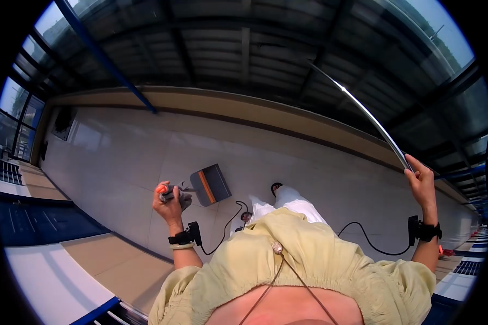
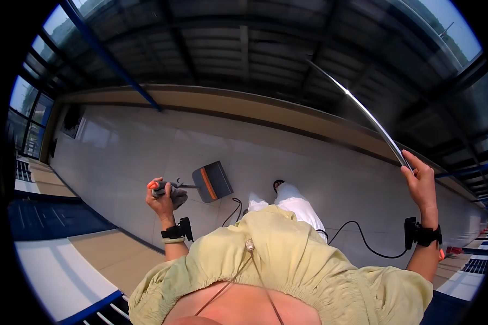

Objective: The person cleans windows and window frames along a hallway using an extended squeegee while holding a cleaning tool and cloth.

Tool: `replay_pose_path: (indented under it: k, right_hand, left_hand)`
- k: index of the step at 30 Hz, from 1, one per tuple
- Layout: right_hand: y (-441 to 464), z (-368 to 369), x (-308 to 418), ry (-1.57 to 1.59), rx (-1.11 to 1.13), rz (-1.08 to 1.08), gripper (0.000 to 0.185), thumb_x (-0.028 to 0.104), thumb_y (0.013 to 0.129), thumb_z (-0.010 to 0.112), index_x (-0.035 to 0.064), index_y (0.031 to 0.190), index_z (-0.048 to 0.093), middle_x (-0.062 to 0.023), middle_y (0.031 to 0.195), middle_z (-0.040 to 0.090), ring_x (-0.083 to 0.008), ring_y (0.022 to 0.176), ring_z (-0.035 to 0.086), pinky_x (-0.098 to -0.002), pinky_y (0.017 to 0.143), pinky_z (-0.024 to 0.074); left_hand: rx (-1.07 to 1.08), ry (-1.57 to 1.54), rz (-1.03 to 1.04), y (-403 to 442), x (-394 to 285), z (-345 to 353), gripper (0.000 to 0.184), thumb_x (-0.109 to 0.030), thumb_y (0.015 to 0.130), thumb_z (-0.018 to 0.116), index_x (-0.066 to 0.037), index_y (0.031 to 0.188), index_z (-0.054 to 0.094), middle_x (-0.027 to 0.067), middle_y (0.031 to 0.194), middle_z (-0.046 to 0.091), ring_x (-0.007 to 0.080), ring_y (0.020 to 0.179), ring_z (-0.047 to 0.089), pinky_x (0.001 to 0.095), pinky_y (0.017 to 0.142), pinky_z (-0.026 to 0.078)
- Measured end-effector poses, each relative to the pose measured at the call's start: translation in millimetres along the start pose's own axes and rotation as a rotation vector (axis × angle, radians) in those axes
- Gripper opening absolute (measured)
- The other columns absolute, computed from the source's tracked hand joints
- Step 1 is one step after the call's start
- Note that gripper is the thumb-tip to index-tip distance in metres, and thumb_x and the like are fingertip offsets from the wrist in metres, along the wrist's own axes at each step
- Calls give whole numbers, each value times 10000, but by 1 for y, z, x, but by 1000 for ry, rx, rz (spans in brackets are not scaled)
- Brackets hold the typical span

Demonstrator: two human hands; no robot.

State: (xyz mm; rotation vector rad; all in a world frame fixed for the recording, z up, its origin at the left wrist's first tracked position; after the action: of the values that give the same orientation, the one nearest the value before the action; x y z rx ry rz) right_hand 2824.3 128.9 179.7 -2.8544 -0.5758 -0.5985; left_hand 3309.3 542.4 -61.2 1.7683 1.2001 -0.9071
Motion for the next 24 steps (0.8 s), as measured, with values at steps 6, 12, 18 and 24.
replay_pose_path:
  k: [6,12,18,24]
  right_hand:
    - [-17,-9,38,-59,-53,53,402,61,860,624,86,1261,596,-10,792,641,-45,527,389,-209,473,302]
    - [22,66,13,246,115,64,378,86,851,627,58,1228,615,-6,763,616,-43,538,458,-211,474,355]
    - [114,215,-1,144,313,-34,383,132,840,628,16,1204,609,-114,779,664,-138,516,563,-284,480,430]
    - [187,322,18,108,555,-22,399,121,849,601,-13,1225,581,-156,767,657,-185,490,567,-329,477,446]
  left_hand:
    - [-68,-105,-42,-3,14,-2,245,14,718,705,-16,948,629,57,969,634,176,926,593,308,873,454]
    - [-83,-146,-149,1,-2,0,232,-8,720,706,-18,938,626,58,968,630,178,893,599,305,859,463]
    - [-102,-146,-195,-1,3,-5,232,11,718,697,-25,931,613,58,976,629,172,902,594,306,854,461]
    - [-279,48,-217,12,-2,-45,224,28,711,703,-27,917,633,53,972,622,176,926,587,311,866,457]
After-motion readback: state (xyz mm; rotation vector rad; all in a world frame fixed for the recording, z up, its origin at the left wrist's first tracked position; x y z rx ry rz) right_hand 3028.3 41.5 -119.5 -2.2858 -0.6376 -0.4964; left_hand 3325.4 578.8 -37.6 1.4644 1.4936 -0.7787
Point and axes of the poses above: each hand's wrist, its own y-axis towards the middle knuckle, its own z-axis out of the palm, x = y × z, the point moved 4 cm from there along y, towards the middle knuckle
